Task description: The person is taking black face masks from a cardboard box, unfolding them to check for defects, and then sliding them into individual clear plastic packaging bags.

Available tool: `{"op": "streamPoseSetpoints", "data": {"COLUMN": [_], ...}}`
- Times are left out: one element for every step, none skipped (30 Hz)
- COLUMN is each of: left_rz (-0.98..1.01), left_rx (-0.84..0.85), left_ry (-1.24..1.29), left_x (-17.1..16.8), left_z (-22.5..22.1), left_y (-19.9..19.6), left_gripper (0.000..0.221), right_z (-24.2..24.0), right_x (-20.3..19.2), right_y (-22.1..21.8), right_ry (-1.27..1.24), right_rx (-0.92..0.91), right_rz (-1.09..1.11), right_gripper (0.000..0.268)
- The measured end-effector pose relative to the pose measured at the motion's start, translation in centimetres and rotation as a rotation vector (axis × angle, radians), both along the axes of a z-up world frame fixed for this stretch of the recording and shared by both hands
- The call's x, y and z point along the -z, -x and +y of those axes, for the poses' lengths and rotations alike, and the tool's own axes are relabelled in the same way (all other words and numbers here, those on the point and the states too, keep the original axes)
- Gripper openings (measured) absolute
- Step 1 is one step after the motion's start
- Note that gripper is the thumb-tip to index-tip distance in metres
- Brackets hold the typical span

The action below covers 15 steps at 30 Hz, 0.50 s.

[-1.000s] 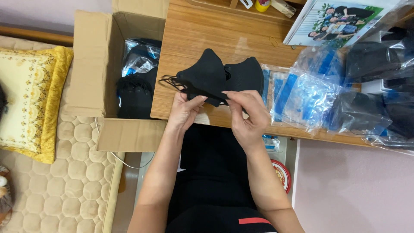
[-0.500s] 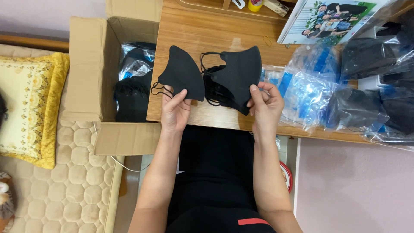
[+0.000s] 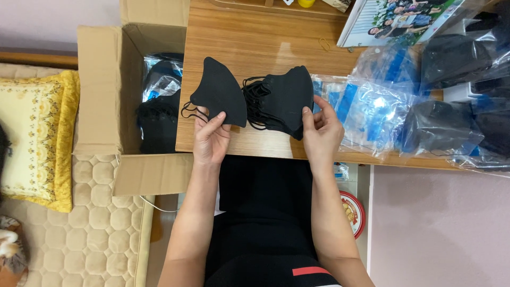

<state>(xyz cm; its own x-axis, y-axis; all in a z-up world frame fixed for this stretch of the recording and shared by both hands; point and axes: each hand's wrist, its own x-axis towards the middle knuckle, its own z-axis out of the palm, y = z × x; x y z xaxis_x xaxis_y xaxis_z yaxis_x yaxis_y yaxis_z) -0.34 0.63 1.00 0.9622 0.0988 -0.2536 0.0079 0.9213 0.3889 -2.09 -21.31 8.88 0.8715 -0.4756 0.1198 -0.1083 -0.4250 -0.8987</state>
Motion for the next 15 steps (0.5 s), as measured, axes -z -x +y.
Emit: {"op": "streamPoseSetpoints", "data": {"left_rz": [0.008,0.009,0.010,0.008,0.008,0.010,0.012,0.014,0.017,0.019,0.020,0.017,0.015,0.016,0.010], "left_rx": [0.003,0.006,0.006,0.006,0.009,0.009,0.009,0.008,0.010,0.012,0.012,0.019,0.027,0.024,0.027], "left_ry": [-0.003,-0.001,-0.008,-0.014,-0.013,-0.017,-0.020,-0.021,-0.029,-0.037,-0.037,-0.049,-0.060,-0.060,-0.058], "left_x": [0.1,-0.2,-0.5,-0.9,-0.6,-0.3,-0.1,-0.5,-0.9,-1.3,-1.6,-2.0,-2.4,-2.2,-2.0], "left_z": [0.0,0.0,-0.1,-0.1,-0.2,-0.1,0.0,-0.1,-0.2,-0.4,-0.4,-0.5,-0.5,-0.5,-0.4], "left_y": [0.0,0.0,0.0,-0.1,-0.1,-0.1,-0.1,0.0,0.0,0.0,0.0,0.0,0.0,-0.1,-0.2], "left_gripper": [0.041,0.041,0.041,0.041,0.041,0.041,0.041,0.041,0.041,0.042,0.042,0.042,0.042,0.042,0.042], "right_z": [0.0,0.1,0.1,0.2,0.3,0.5,0.7,0.8,0.9,1.0,0.8,0.7,0.6,0.5,0.4], "right_x": [-0.1,-0.2,-0.3,-0.4,-0.7,-1.0,-1.3,-1.2,-1.1,-1.0,-0.4,0.2,0.8,0.9,1.1], "right_y": [0.0,0.1,0.2,0.3,0.3,0.4,0.4,0.5,0.6,0.7,0.7,0.6,0.5,0.5,0.5], "right_ry": [0.041,0.043,0.092,0.140,0.142,0.234,0.326,0.325,0.336,0.347,0.347,0.358,0.369,0.369,0.362], "right_rx": [-0.001,0.001,-0.003,-0.008,-0.006,-0.014,-0.022,-0.023,-0.060,-0.097,-0.097,-0.111,-0.126,-0.129,-0.126], "right_rz": [-0.003,-0.002,-0.019,-0.037,-0.037,-0.089,-0.141,-0.140,-0.132,-0.124,-0.124,-0.098,-0.071,-0.070,-0.042], "right_gripper": [0.027,0.027,0.029,0.032,0.032,0.034,0.037,0.037,0.038,0.039,0.039,0.039,0.040,0.040,0.042]}}
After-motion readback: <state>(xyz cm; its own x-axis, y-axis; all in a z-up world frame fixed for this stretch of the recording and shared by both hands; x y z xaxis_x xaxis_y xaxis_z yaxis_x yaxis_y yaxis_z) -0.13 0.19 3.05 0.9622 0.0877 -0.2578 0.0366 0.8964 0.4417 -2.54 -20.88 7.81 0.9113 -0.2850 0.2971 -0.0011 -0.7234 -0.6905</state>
